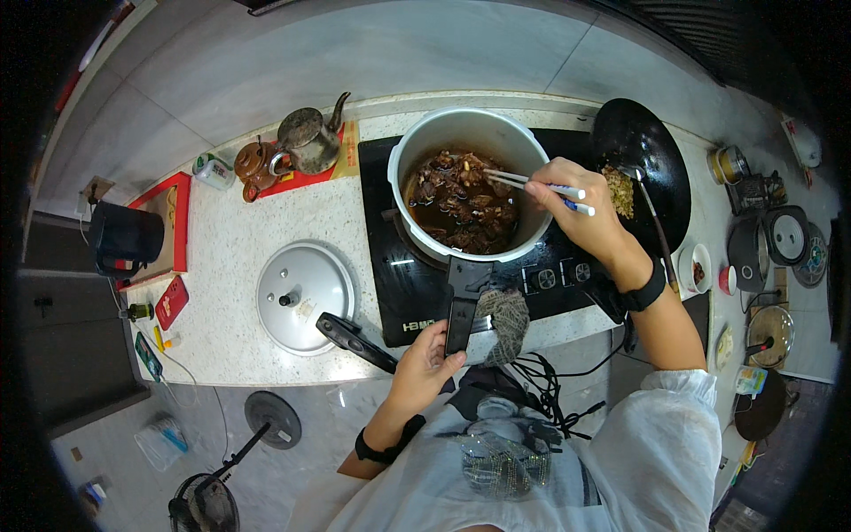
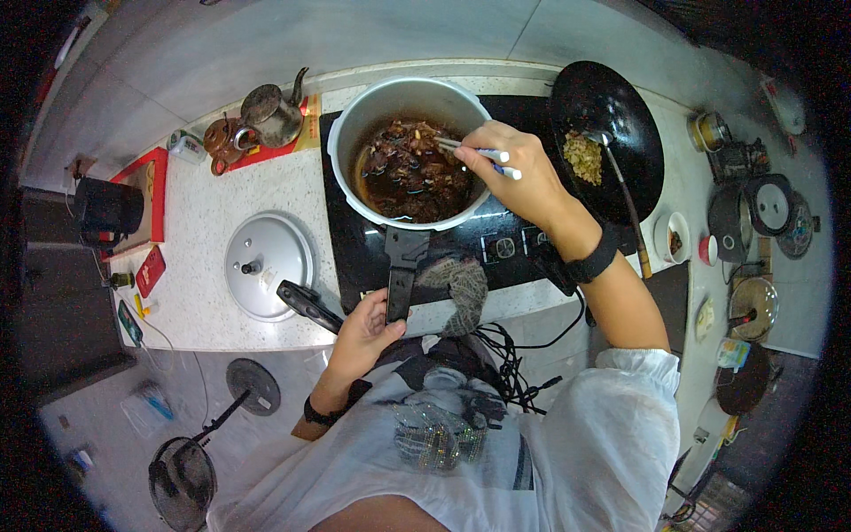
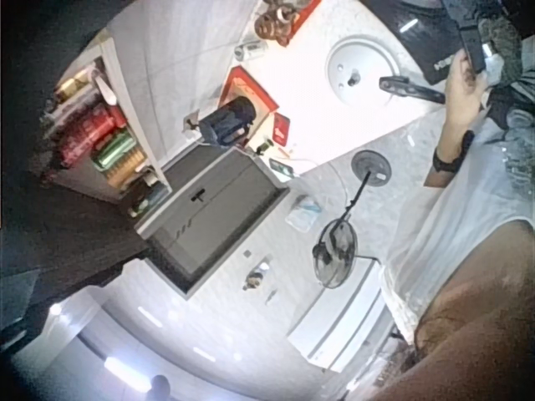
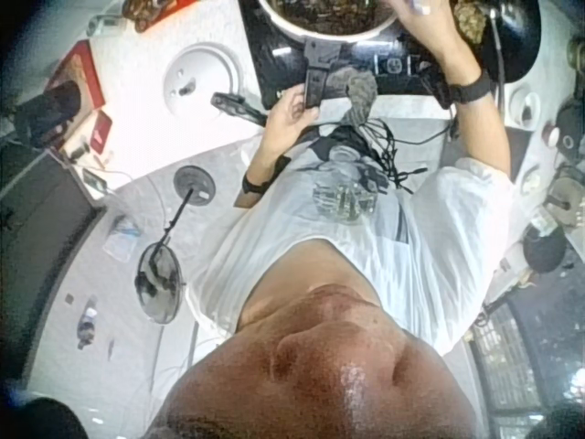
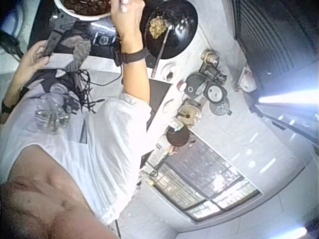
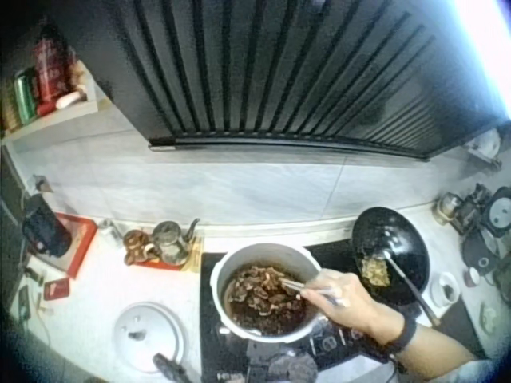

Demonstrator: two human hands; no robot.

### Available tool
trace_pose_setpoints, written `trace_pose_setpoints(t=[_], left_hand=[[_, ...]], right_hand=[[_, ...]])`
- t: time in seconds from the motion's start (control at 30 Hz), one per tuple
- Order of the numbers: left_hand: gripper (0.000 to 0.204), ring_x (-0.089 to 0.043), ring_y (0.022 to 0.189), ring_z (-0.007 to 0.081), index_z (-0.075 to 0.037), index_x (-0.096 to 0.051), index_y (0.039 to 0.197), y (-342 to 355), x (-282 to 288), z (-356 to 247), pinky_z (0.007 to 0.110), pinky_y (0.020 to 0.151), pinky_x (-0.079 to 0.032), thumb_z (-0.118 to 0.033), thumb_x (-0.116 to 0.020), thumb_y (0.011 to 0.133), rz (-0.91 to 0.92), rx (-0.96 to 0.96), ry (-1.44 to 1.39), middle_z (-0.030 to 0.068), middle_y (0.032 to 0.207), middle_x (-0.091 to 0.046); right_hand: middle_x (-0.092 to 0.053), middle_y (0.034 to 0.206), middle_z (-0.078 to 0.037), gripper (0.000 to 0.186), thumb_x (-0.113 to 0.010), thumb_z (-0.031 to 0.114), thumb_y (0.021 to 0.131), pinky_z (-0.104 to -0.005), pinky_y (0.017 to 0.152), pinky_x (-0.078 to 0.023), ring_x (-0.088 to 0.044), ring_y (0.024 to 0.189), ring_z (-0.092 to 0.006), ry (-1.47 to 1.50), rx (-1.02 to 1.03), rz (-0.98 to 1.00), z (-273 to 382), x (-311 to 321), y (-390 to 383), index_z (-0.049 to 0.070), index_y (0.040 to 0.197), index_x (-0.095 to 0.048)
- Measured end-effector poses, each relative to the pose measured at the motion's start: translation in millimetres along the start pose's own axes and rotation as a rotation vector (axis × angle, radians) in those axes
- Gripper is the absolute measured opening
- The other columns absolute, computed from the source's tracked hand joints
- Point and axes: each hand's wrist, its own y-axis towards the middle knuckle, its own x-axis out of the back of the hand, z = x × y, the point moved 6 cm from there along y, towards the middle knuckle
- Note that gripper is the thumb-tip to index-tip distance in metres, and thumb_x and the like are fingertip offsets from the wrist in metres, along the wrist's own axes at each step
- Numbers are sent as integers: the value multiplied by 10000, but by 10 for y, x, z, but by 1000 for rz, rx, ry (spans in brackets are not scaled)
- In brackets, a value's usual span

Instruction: The person uses chopsticks to stir and pick pieces of meat from a pot on a stove, places a piece of meat into a small bowl, and then places a lid onto the pot.

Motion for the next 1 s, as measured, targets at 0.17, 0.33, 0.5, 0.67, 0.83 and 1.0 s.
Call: trace_pose_setpoints(t=[0.17, 0.33, 0.5, 0.67, 0.83, 1.0], left_hand=[[503, -557, 916, 120, 40, -358, 1290, 1, -24, -62, 251, 790, -469, -11, -607, 856, 5, -65, 26, 98, 1058, -581], [500, -561, 913, 118, 46, -359, 1287, 1, -22, -74, 242, 781, -469, -8, -605, 856, 11, -76, 40, 100, 1057, -585], [504, -565, 903, 119, 47, -357, 1288, 4, -5, -31, 236, 771, -469, -5, -607, 854, -10, -73, 40, 103, 1060, -585], [511, -565, 900, 119, 46, -351, 1292, 12, -12, -33, 237, 769, -471, 4, -605, 851, 1, -64, 28, 104, 1063, -585], [499, -562, 922, 120, 39, -356, 1292, 10, -30, -58, 243, 781, -474, 16, -594, 854, 12, -62, 14, 99, 1071, -579], [493, -561, 934, 121, 35, -359, 1290, -1, -25, -69, 249, 797, -475, 16, -592, 856, 8, -60, 14, 95, 1074, -577]], right_hand=[[-623, 764, -135, 121, -656, 97, 810, -330, 577, -493, -620, 652, -283, -118, 76, 26, -40, -2, 42, -18, 798, -623], [-622, 673, -69, 159, -624, 130, 861, -254, 492, -479, -604, 536, -118, 200, -370, -59, -438, -5, 2, -25, 825, -626], [-623, 627, -66, 174, -640, 151, 855, -237, 486, -482, -611, 526, -116, 270, -449, -119, -530, 121, 28, -21, 827, -636], [-624, 630, -69, 186, -640, 160, 858, -239, 483, -486, -616, 535, -119, 328, -459, -105, -485, 149, 66, -23, 826, -640], [-622, 629, -69, 186, -632, 153, 862, -245, 484, -492, -615, 540, -120, 336, -415, -53, -366, 28, 110, -31, 833, -631], [-609, 639, -71, 198, -619, 160, 872, -245, 502, -482, -614, 553, -129, 226, -420, 35, -310, -50, 179, -34, 835, -613]])
